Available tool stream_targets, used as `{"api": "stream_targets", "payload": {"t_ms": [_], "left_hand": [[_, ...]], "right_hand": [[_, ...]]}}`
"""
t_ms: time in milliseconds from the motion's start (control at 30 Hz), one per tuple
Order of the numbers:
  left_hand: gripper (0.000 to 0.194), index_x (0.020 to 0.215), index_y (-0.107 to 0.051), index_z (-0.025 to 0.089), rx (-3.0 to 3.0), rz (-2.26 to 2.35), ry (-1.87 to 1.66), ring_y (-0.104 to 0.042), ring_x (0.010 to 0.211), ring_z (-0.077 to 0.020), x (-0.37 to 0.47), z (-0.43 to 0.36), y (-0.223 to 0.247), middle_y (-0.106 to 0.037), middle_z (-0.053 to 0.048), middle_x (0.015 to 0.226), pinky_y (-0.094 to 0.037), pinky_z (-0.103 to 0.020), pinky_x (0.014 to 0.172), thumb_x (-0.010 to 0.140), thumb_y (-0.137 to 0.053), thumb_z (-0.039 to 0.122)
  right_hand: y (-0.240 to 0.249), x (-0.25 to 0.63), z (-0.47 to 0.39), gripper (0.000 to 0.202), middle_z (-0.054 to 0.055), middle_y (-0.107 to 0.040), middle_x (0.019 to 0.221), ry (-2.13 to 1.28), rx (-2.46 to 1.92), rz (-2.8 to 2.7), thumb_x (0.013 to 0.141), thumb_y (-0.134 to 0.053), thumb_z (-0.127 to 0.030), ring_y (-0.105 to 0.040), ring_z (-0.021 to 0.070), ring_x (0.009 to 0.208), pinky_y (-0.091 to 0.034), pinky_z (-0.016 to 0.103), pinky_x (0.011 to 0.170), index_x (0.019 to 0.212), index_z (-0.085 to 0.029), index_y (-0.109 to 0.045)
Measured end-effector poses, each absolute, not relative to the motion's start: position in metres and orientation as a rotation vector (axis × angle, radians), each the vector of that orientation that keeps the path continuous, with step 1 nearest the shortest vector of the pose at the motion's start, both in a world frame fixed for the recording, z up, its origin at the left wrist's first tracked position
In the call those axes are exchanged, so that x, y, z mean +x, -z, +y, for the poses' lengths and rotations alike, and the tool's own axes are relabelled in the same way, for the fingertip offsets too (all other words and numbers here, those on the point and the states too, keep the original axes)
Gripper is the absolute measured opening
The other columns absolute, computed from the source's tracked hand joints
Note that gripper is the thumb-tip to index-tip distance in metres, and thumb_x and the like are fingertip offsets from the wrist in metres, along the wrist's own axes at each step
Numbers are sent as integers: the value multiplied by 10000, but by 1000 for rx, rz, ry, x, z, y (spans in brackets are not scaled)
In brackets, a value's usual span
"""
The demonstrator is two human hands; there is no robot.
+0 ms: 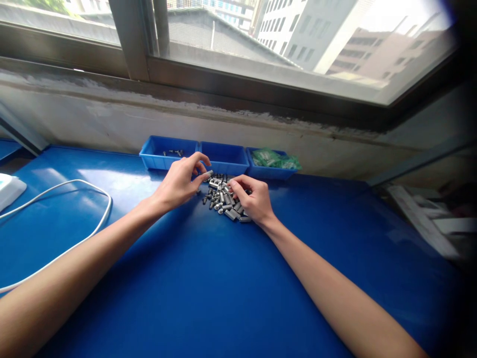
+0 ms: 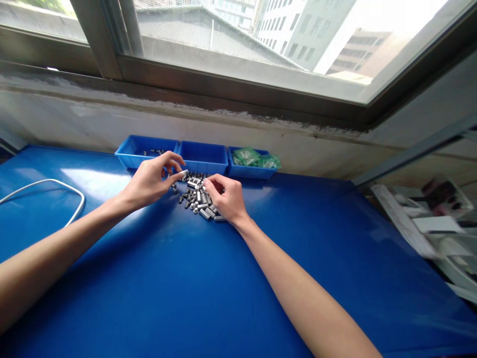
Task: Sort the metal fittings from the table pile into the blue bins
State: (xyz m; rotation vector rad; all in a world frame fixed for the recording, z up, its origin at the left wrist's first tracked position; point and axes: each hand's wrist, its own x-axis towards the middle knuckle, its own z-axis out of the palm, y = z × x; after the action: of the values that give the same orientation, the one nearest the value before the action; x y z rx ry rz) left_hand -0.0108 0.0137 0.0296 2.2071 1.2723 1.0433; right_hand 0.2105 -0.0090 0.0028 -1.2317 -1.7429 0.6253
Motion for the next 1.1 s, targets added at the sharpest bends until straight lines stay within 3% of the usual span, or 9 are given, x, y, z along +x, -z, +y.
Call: {"api": "stream_targets", "payload": {"t_ms": [133, 300, 400, 467, 567, 700, 800, 900, 1100], "left_hand": [[221, 1024, -609, 182, 1850, 1022, -1135, -672, 835, -164, -3, 12, -27, -685, -36, 898, -533, -288, 791, 895, -667, 352], [422, 1054, -620, 173, 1610, 920, -1209, -700, 842, -177, -3, 11, -25, -691, -36, 913, -575, -312, 821, 744, -834, 363], [443, 1123, -629, 183, 1678, 919, -1257, -685, 835, -165, -4, 9, -28, -678, -21, 886, -582, -319, 842, 750, -825, 320], [460, 1180, -621, 194, 1726, 935, -1256, -687, 852, -169, -3, 6, -31, -672, -19, 888, -588, -331, 860, 771, -802, 303], [459, 1192, -615, 198, 1735, 940, -1228, -711, 868, -182, 1, 2, -31, -670, -29, 926, -605, -340, 865, 781, -791, 302], [428, 1161, -622, 189, 1725, 962, -1193, -737, 931, -206, 1, 3, -26, -691, -73, 1074, -617, -346, 890, 790, -786, 325], [341, 1120, -656, 182, 1857, 1037, -1172, -723, 1000, -222, -6, 9, -23, -700, -99, 1140, -608, -356, 912, 836, -738, 352], [241, 1046, -700, 180, 2101, 1166, -1017, -713, 929, -218, -17, 15, -25, -725, -91, 1051, -594, -347, 860, 901, -651, 366], [319, 1150, -713, 205, 2603, 1423, -572, -676, 1077, -275, -24, 15, -22, -706, -106, 1195, -547, -363, 917, 988, -468, 329]], "right_hand": [[-4, 211, -12, 257, 24, -704, 723, -561, -1225, -1695, 936, -582, -393, -627, 173, 628, -494, 294, 636, 835, -196, -712], [-13, 207, -16, 202, 21, -702, 757, -384, -1215, -1724, 935, -581, -346, -600, 153, 625, -486, 291, 658, 952, -202, -721], [-20, 203, -13, 291, 19, -728, 865, -674, -1144, -1752, 907, -624, -349, -627, 144, 667, -498, 270, 645, 1160, -222, -689], [-22, 201, -9, 352, 28, -748, 925, -935, -1079, -1710, 883, -658, -372, -667, 155, 734, -525, 268, 671, 1201, -223, -679], [-21, 199, -3, 313, 44, -769, 909, -1158, -1043, -1586, 829, -722, -424, -698, 171, 763, -553, 276, 677, 1049, -203, -740], [-18, 198, 7, 298, 48, -767, 805, -1196, -1073, -1417, 747, -798, -447, -705, 177, 694, -577, 291, 661, 883, -184, -764], [-18, 199, 17, 305, 45, -750, 740, -1136, -1101, -1287, 700, -833, -426, -694, 168, 636, -578, 287, 631, 843, -168, -753], [-19, 203, 27, 310, 40, -737, 706, -1024, -1127, -1223, 670, -853, -409, -681, 160, 605, -564, 274, 586, 818, -161, -739], [-16, 212, 36, 296, 41, -758, 773, -933, -1098, -1190, 700, -831, -387, -715, 171, 677, -594, 303, 668, 875, -168, -739]]}}
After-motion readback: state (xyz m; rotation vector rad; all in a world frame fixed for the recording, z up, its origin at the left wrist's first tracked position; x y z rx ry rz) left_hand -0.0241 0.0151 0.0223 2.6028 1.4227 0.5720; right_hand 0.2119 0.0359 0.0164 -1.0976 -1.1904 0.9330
